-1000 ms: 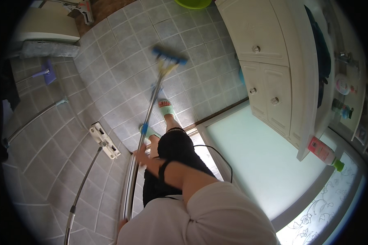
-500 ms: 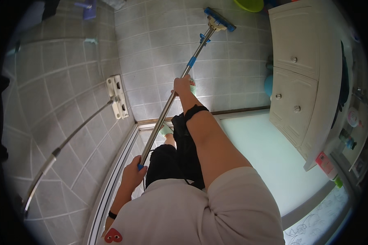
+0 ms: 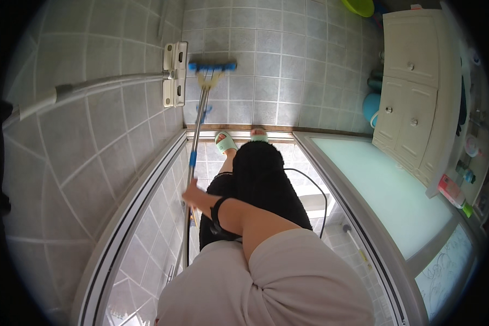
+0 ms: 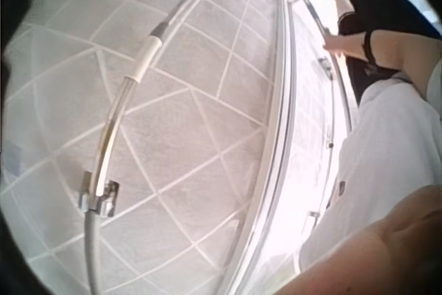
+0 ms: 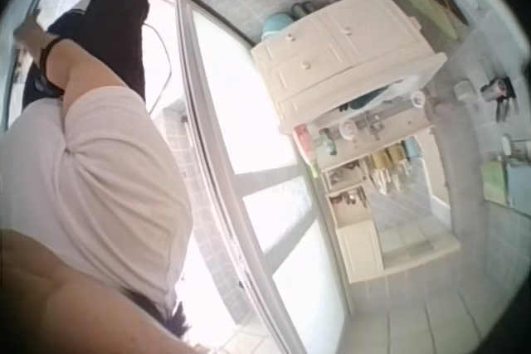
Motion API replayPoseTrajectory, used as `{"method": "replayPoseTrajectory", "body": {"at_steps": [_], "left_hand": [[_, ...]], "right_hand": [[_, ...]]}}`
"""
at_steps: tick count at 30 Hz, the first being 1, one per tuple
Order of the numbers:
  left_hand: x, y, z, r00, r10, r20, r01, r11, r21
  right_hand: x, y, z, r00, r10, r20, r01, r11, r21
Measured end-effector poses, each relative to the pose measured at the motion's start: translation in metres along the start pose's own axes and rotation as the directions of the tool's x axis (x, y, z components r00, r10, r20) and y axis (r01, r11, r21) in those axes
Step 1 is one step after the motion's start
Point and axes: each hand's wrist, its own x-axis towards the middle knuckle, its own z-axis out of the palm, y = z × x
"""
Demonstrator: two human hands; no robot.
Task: The person walks from a living area into a bathroom while carrying a spray bottle, then sets it down and uses a mop to clean the tiled floor. The person moves the mop back and forth across the floor, covering the area around the toilet and sink.
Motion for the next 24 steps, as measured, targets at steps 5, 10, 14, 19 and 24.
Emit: {"method": "replayPoseTrajectory", "body": {"at_steps": [5,10,14,19,24], "left_hand": [[-0.052,-0.053,0.056,0.999,-0.029,0.017,0.031,0.994,-0.104],[0.001,0.017,0.075,0.978,0.178,-0.106,-0.197,0.959,-0.206],[0.041,0.066,0.104,0.979,0.141,-0.147,-0.166,0.971,-0.173],[-0.023,0.0,0.17,0.997,-0.021,-0.078,0.0,0.966,-0.258],[-0.081,-0.068,0.189,0.998,-0.027,0.054,0.038,0.976,-0.214]], "right_hand": [[-0.029,0.065,0.063,0.999,-0.034,0.0,0.034,0.998,-0.061],[0.007,0.043,-0.022,0.848,-0.293,-0.441,0.225,0.953,-0.2],[0.064,0.03,-0.077,0.712,-0.578,-0.4,0.247,0.739,-0.627],[0.034,0.129,0.027,0.861,-0.223,0.457,0.44,-0.124,-0.889],[-0.016,0.184,0.077,0.995,-0.067,-0.069,0.034,0.919,-0.393]]}}
